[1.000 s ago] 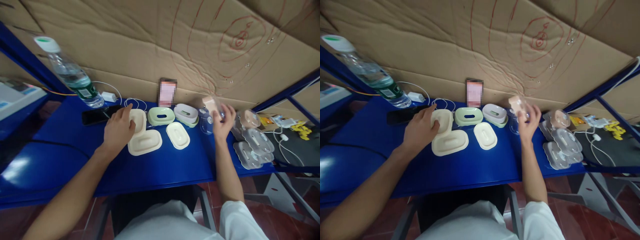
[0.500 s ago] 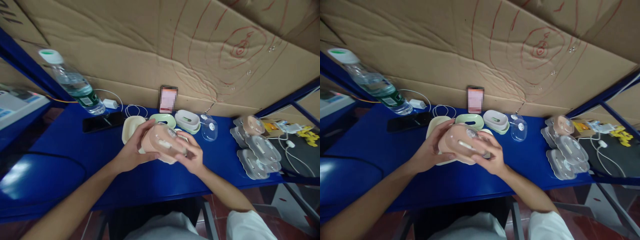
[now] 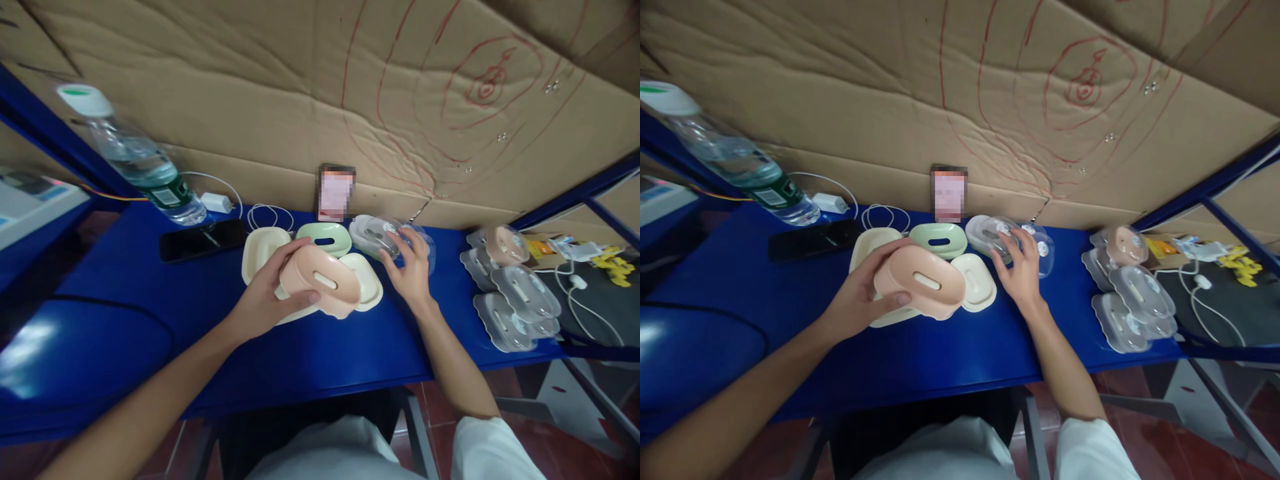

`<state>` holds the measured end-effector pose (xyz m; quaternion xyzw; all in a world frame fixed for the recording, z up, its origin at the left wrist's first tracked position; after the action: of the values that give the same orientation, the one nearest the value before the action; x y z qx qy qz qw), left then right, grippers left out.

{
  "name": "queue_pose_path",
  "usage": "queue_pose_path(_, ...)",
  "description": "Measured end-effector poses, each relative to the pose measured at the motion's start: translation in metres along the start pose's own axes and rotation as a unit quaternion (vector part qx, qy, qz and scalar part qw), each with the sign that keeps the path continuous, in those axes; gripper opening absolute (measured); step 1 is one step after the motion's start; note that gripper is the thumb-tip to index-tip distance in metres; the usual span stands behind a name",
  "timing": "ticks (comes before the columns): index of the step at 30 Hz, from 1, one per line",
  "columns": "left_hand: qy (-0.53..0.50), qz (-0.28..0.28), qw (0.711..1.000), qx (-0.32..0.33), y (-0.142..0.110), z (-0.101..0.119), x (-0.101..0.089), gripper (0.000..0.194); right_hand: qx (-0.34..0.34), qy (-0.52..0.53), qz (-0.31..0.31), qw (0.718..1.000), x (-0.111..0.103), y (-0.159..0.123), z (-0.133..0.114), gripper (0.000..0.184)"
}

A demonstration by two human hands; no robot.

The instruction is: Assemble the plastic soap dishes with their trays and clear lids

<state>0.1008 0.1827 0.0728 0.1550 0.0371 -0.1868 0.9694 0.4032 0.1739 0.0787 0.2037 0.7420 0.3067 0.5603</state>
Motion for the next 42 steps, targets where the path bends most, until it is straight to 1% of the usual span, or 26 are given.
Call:
queue_pose_path(2,0.001,-0.002,1.000,-0.006,0.000,-0.001,0.001,0.078,0.025,-0.008,-0.005,1.000,0.002,0.000,0.013,0.041)
queue_pose_path(4,-0.006,-0.005,1.000,-0.013,0.000,-0.002,0.003,0.079,0.056,-0.012,-0.027,0.998,0.005,0.001,0.023,0.043)
queue_pose_path(6,-0.017,-0.007,1.000,-0.021,-0.001,-0.003,0.005,0.079,0.082,-0.016,-0.046,0.995,0.004,0.001,0.025,0.045)
queue_pose_path(7,-0.023,-0.007,0.999,-0.025,-0.001,-0.004,0.006,0.080,0.084,-0.010,-0.045,0.995,0.001,0.001,0.021,0.046)
queue_pose_path(8,-0.029,-0.008,0.999,-0.028,-0.002,-0.005,0.007,0.080,0.073,0.005,-0.039,0.997,-0.003,0.001,0.013,0.047)
queue_pose_path(9,-0.034,-0.010,0.999,-0.030,-0.002,-0.005,0.009,0.080,0.047,0.032,-0.037,0.998,-0.007,0.000,-0.001,0.047)
queue_pose_path(10,-0.038,-0.013,0.999,-0.027,-0.003,-0.006,0.011,0.080,0.004,0.068,-0.045,0.997,-0.009,-0.002,-0.019,0.049)
queue_pose_path(11,-0.041,-0.019,0.999,-0.021,-0.004,-0.007,0.013,0.081,-0.049,0.110,-0.068,0.990,-0.010,-0.005,-0.039,0.051)
queue_pose_path(13,-0.052,-0.036,0.998,-0.006,-0.004,-0.009,0.016,0.082,-0.149,0.184,-0.136,0.962,-0.006,-0.018,-0.080,0.057)
queue_pose_path(14,-0.059,-0.043,0.997,0.003,-0.005,-0.010,0.018,0.082,-0.184,0.211,-0.163,0.946,-0.003,-0.026,-0.096,0.060)
queue_pose_path(16,-0.070,-0.045,0.996,0.017,-0.004,-0.012,0.017,0.080,-0.218,0.243,-0.182,0.928,0.000,-0.037,-0.116,0.070)
queue_pose_path(18,-0.070,-0.038,0.997,0.021,-0.004,-0.014,0.015,0.079,-0.228,0.255,-0.173,0.924,0.000,-0.044,-0.125,0.083)
queue_pose_path(19,-0.065,-0.038,0.997,0.021,-0.004,-0.014,0.015,0.078,-0.229,0.255,-0.168,0.924,0.000,-0.045,-0.126,0.086)
queue_pose_path(20,-0.060,-0.040,0.997,0.023,-0.004,-0.013,0.014,0.078,-0.226,0.254,-0.164,0.926,-0.001,-0.045,-0.126,0.085)
queue_pose_path(23,-0.038,-0.055,0.997,0.034,-0.005,-0.010,0.014,0.080,-0.208,0.253,-0.145,0.934,-0.006,-0.041,-0.124,0.067)
queue_pose_path(26,-0.009,-0.032,0.999,0.029,-0.005,-0.015,0.011,0.081,-0.216,0.261,-0.140,0.931,-0.010,-0.036,-0.124,0.053)
queue_pose_path(28,-0.012,-0.010,0.999,0.037,-0.004,-0.018,0.010,0.087,-0.223,0.256,-0.132,0.931,-0.012,-0.033,-0.122,0.045)
queue_pose_path(31,-0.033,-0.020,0.996,0.076,-0.004,-0.017,0.015,0.100,-0.214,0.251,-0.103,0.938,-0.015,-0.031,-0.117,0.036)
queue_pose_path(34,-0.025,-0.028,0.995,0.094,-0.004,-0.015,0.017,0.109,-0.177,0.272,-0.089,0.942,-0.015,-0.028,-0.107,0.034)
queue_pose_path(38,0.020,-0.053,0.996,0.076,-0.007,-0.017,0.020,0.109,-0.093,0.253,-0.056,0.961,-0.014,-0.021,-0.084,0.033)
queue_pose_path(40,0.060,-0.064,0.994,0.070,-0.008,-0.017,0.020,0.108,-0.088,0.228,-0.041,0.969,-0.015,-0.019,-0.077,0.033)
queue_pose_path(42,0.122,-0.072,0.988,0.058,-0.008,-0.018,0.019,0.103,-0.106,0.203,-0.039,0.973,-0.017,-0.017,-0.074,0.031)
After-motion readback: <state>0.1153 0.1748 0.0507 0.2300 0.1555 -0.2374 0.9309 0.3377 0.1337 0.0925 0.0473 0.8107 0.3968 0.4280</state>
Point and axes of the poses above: each hand's wrist, its own y-axis towards the middle knuckle, its own x-axis out of the palm, z = x × y, the point moved 7 cm from there along y, towards the middle knuckle, and after that the axes turned 7 degrees about -y, right-handed, at the moved point
